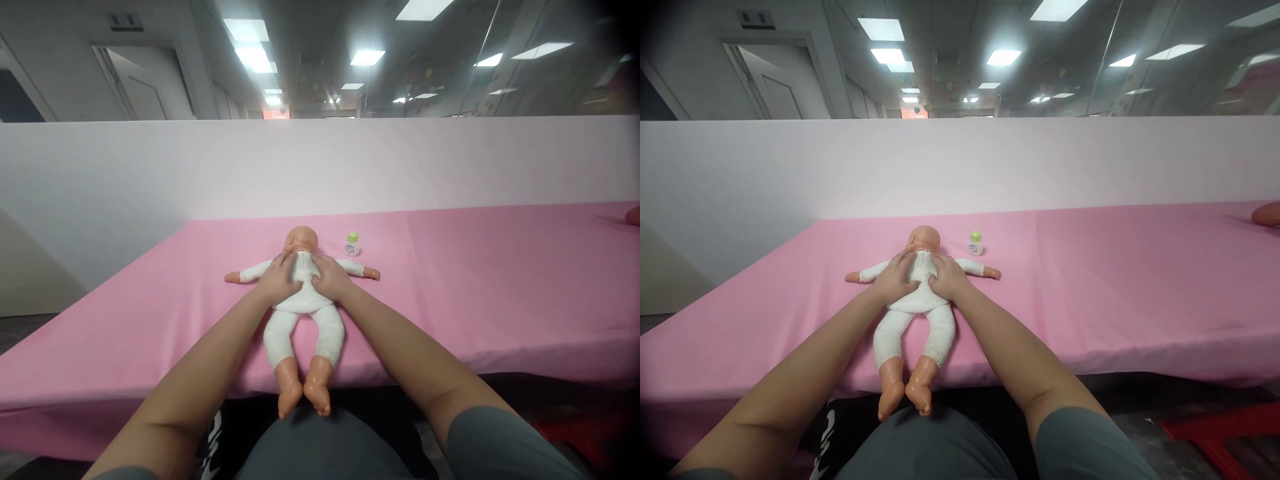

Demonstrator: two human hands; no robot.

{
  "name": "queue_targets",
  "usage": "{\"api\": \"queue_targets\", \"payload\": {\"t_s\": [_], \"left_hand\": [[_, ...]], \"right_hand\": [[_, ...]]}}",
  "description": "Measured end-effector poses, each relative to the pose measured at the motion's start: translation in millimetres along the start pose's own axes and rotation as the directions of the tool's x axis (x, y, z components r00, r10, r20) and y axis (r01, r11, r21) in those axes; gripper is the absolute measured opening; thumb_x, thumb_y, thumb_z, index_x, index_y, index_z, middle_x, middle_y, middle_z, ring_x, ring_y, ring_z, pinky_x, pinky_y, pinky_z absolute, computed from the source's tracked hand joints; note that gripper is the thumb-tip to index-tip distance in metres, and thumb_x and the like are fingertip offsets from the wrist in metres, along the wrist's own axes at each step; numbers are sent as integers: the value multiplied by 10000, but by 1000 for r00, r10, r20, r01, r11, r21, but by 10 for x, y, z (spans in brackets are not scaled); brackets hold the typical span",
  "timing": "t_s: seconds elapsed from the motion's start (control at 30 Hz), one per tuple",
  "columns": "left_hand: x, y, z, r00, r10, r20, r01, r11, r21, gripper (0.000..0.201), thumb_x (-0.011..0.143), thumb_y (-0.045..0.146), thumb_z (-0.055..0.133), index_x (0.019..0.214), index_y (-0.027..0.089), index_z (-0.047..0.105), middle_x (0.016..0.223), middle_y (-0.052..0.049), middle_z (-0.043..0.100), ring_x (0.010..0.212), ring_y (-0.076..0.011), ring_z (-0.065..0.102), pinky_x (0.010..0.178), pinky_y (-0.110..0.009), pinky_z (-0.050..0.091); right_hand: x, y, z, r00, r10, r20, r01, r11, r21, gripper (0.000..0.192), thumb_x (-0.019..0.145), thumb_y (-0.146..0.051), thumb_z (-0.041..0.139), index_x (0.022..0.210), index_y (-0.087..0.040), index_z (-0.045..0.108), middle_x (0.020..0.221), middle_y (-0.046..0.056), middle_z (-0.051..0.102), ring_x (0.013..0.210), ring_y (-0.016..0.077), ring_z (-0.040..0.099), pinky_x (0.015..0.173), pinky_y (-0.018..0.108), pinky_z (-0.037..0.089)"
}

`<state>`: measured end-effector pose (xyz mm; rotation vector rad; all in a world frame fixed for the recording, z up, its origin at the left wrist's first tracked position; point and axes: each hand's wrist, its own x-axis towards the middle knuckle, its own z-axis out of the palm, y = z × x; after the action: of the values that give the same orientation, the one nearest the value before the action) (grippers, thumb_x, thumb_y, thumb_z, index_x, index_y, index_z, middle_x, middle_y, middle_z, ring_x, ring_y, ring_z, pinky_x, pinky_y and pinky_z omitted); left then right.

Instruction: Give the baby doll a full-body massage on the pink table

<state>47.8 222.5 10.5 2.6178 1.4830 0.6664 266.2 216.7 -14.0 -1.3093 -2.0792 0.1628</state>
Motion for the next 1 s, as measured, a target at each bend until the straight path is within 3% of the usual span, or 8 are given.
{"api": "queue_targets", "payload": {"t_s": [0.13, 0.3, 0.5, 0.6, 0.73, 0.8, 0.87, 1.0], "left_hand": [[45, -64, 52, 996, -1, 85, 7, 997, -72, 950, 842, 394, 653, 1668, 132, 263, 1716, -174, 304, 1581, -373, 286, 1272, -519, 283], [93, -76, 41, 993, -15, 116, 27, 994, -102, 906, 832, 382, 654, 1654, 170, 336, 1656, -157, 420, 1499, -384, 427, 1231, -520, 348], [102, -43, 6, 990, -47, 131, 63, 990, -125, 864, 822, 377, 668, 1628, 213, 402, 1579, -166, 499, 1400, -394, 532, 1162, -535, 423], [75, -48, 43, 997, -55, 56, 64, 984, -164, 827, 832, 391, 668, 1604, 200, 437, 1558, -155, 524, 1414, -376, 519, 1178, -521, 413], [5, -57, 38, 978, -128, -166, 87, 968, -234, 654, 892, 479, 614, 1462, 160, 575, 1435, -140, 623, 1346, -325, 575, 1164, -458, 436], [-27, -67, -12, 948, -202, -245, 147, 963, -225, 532, 923, 492, 561, 1334, 167, 656, 1327, -132, 680, 1247, -308, 633, 1106, -439, 477], [-47, -89, -82, 924, -302, -233, 263, 947, -185, 455, 932, 511, 533, 1200, 188, 708, 1196, -123, 732, 1132, -314, 679, 1030, -450, 510], [-46, -180, -180, 861, -509, 1, 508, 858, -77, 596, 929, 686, 447, 1060, 186, 742, 1055, -160, 780, 1034, -395, 710, 940, -517, 518]], "right_hand": [[52, 60, 72, 998, 2, 64, -5, 998, 60, 807, 870, -236, 592, 1625, -94, 347, 1647, 197, 423, 1515, 333, 398, 1263, 504, 288], [100, 47, 22, 987, -21, 161, 2, 993, 115, 657, 894, -216, 566, 1545, -227, 481, 1487, 103, 621, 1355, 314, 559, 1184, 497, 377], [96, -10, -31, 982, -3, 190, -14, 996, 87, 566, 914, -248, 571, 1479, -214, 552, 1409, 106, 671, 1265, 307, 607, 1128, 461, 412], [68, -18, -17, 990, -13, 138, 5, 998, 61, 566, 915, -237, 547, 1480, -202, 550, 1405, 96, 671, 1268, 288, 598, 1136, 433, 402], [-6, -7, -24, 998, 59, -23, -60, 998, -34, 510, 950, -308, 542, 1445, -192, 583, 1387, 102, 668, 1309, 304, 548, 1166, 428, 360], [-43, 4, -44, 988, 134, -70, -139, 988, -71, 481, 986, -393, 516, 1421, -204, 595, 1352, 121, 662, 1286, 323, 553, 1142, 451, 376], [-67, 15, -65, 971, 226, -74, -232, 970, -75, 521, 1009, -494, 480, 1427, -200, 580, 1351, 156, 625, 1252, 342, 580, 1089, 470, 424], [-78, 25, -81, 935, 354, -16, -355, 933, -62, 636, 1012, -620, 424, 1461, -183, 539, 1368, 200, 573, 1231, 380, 612, 1038, 505, 470]]}}
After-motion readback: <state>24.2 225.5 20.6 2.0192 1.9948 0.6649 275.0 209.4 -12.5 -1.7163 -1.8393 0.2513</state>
